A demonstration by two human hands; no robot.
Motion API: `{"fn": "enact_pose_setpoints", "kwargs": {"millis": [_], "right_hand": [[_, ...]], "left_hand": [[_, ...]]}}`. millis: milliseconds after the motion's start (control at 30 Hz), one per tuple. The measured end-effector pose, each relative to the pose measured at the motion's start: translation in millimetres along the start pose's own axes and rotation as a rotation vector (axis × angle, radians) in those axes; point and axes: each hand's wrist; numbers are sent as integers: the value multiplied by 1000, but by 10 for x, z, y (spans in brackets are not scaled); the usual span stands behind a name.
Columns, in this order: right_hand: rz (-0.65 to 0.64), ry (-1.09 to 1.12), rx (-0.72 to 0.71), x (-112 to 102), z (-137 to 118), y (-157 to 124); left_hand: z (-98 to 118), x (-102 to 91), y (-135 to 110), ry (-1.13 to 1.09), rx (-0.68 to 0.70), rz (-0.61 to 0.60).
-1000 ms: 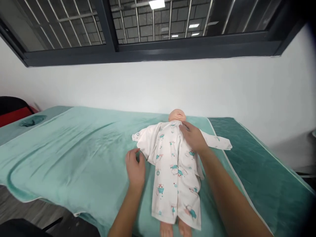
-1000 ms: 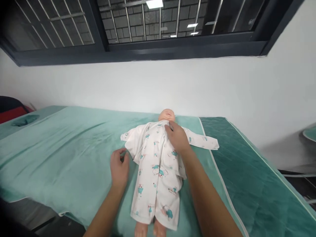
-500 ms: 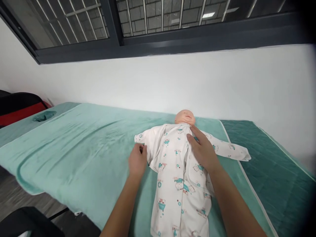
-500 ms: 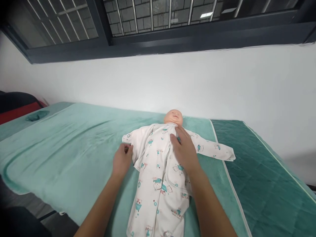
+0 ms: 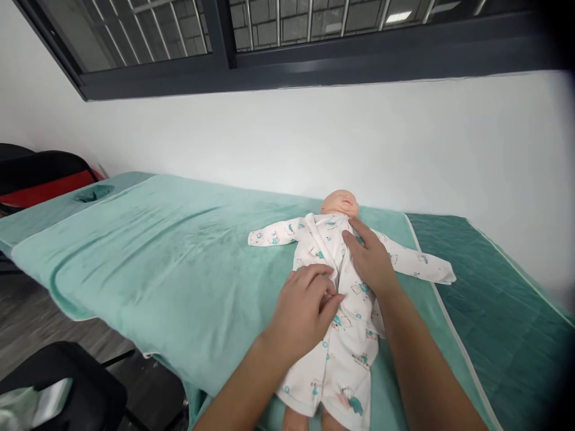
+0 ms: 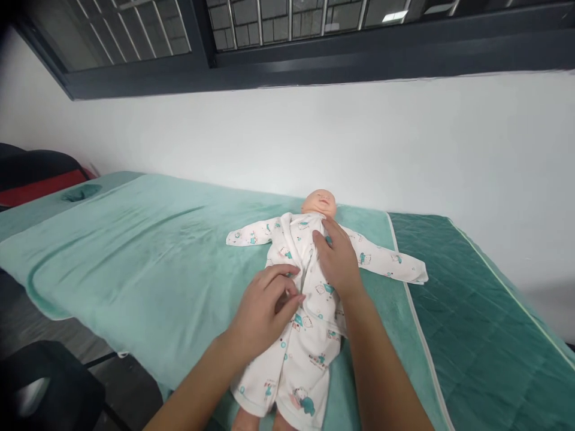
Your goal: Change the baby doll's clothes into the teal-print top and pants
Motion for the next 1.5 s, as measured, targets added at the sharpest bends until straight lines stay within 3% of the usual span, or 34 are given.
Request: {"fn": "enact_pose_setpoints", "kwargs": {"millis": [100,267,400,567,633,800,867,967,1033,1233,1367,1500], "right_hand": [[-8,-1,26,-2,-11,4],[-17,3,76,-6,-27,20],[-21,18,68,-1,-15,33],[-42,110,107,-56,-17,65],[-53,172,142,-95,-4,87],[42,210,162,-139,62,162],[60,177,123,-133,89,194],[51,155,61,-115,139,229],[46,145,33,-102,174,239],[31,-43,-45,-74,214,226],[17,-40,2,-74,207,217],[10,23,26,-72,211,222]], "left_hand": [[-42,-94,51,-137,-35,15],[-389,-231,495,-127,-340,311],[-572,-133,970,-106,-329,221],[-286,-26,1275,-148,-126,4],[-186,-29,1374,-208,-109,-35],[-294,-60,1724,-196,-267,229],[-391,-45,1823,-106,-349,187],[-480,19,1853,-88,-387,-9],[-509,67,1826,-118,-385,-53],[-621,138,1814,-213,-336,-60],[-637,148,1855,-251,-328,64],[-492,149,1866,-321,-230,136]]}}
Point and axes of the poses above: each hand's wrist, its own y-axis towards the middle knuckle, its own x-axis out of the palm, z = x × y, and after that the axes turned 7 degrees about -x, right-handed
